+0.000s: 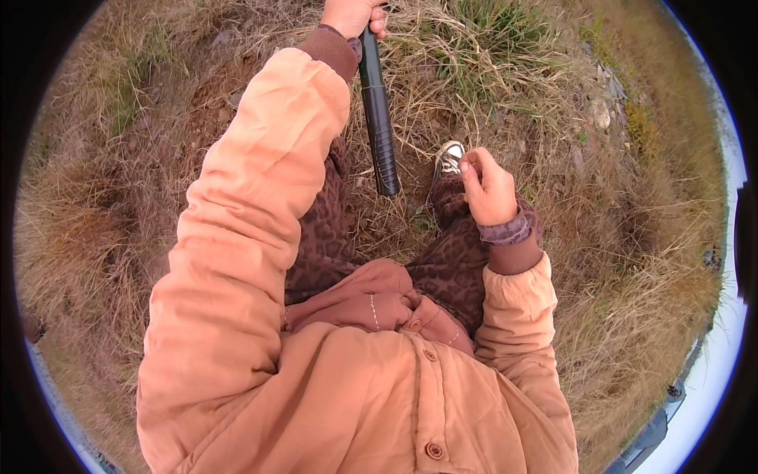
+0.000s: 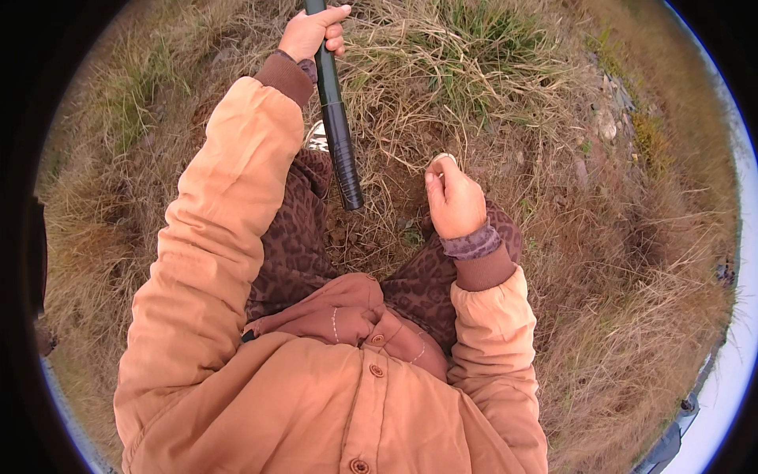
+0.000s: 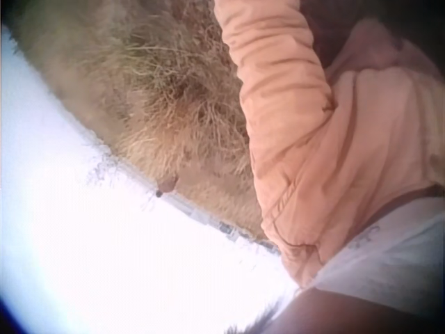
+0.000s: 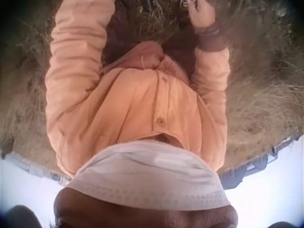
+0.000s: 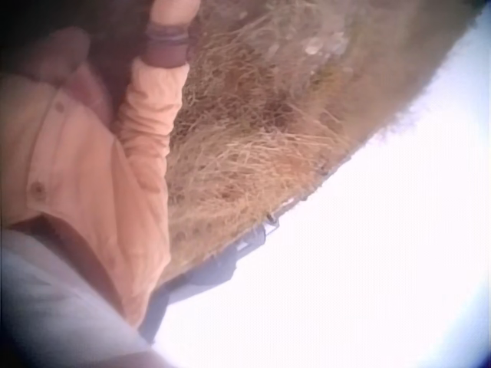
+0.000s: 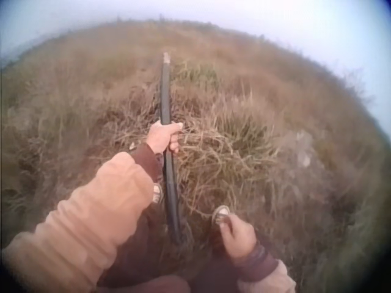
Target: The person uses a curved sickle to cut dry grass and weeds in a rocky outdoor area. They repeatedly swing the tool to sever vegetation at the base, then gather and remove the cut grass by hand.
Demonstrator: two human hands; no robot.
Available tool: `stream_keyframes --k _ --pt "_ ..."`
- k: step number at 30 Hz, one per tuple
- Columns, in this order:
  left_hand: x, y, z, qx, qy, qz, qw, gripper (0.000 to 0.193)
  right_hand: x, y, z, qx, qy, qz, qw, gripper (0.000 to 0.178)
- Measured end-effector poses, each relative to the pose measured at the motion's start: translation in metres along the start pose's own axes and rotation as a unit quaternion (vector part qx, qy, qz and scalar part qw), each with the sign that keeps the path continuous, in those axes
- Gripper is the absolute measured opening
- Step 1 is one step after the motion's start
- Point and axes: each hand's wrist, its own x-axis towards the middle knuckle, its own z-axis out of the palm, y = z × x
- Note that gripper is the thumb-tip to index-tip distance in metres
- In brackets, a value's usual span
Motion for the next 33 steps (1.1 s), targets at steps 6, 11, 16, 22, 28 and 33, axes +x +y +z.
stream_keyframes --k 6,11,16,22,28,33 --pt "-0.001 -0.002 -0.001 -0.014 -0.015 -0.024 0.999 0.018 -0.003 0.008 -0.004 -0.004 -0.001 0.004 1.000 0.009" --pt "0.006 -0.006 -0.009 -0.097 -0.039 -0.090 0.990 0.021 -0.005 0.010 -0.007 -0.018 0.008 -0.001 1.000 0.017" --pt "0.004 -0.007 -0.008 -0.079 -0.023 -0.064 0.995 0.029 -0.006 0.006 -0.006 -0.060 0.067 -0.090 0.992 0.026" --pt "-0.004 0.004 0.002 -0.056 0.020 -0.091 0.994 0.028 -0.008 0.004 -0.003 -0.071 0.043 -0.068 0.994 0.016" --pt "-0.005 0.004 0.006 -0.054 0.038 -0.090 0.994 0.027 -0.004 0.000 -0.014 0.045 0.076 -0.074 0.993 0.010" --pt "0.004 -0.002 0.003 -0.069 0.025 -0.085 0.994 0.021 -0.014 0.019 -0.059 0.263 0.226 -0.013 0.938 0.009"
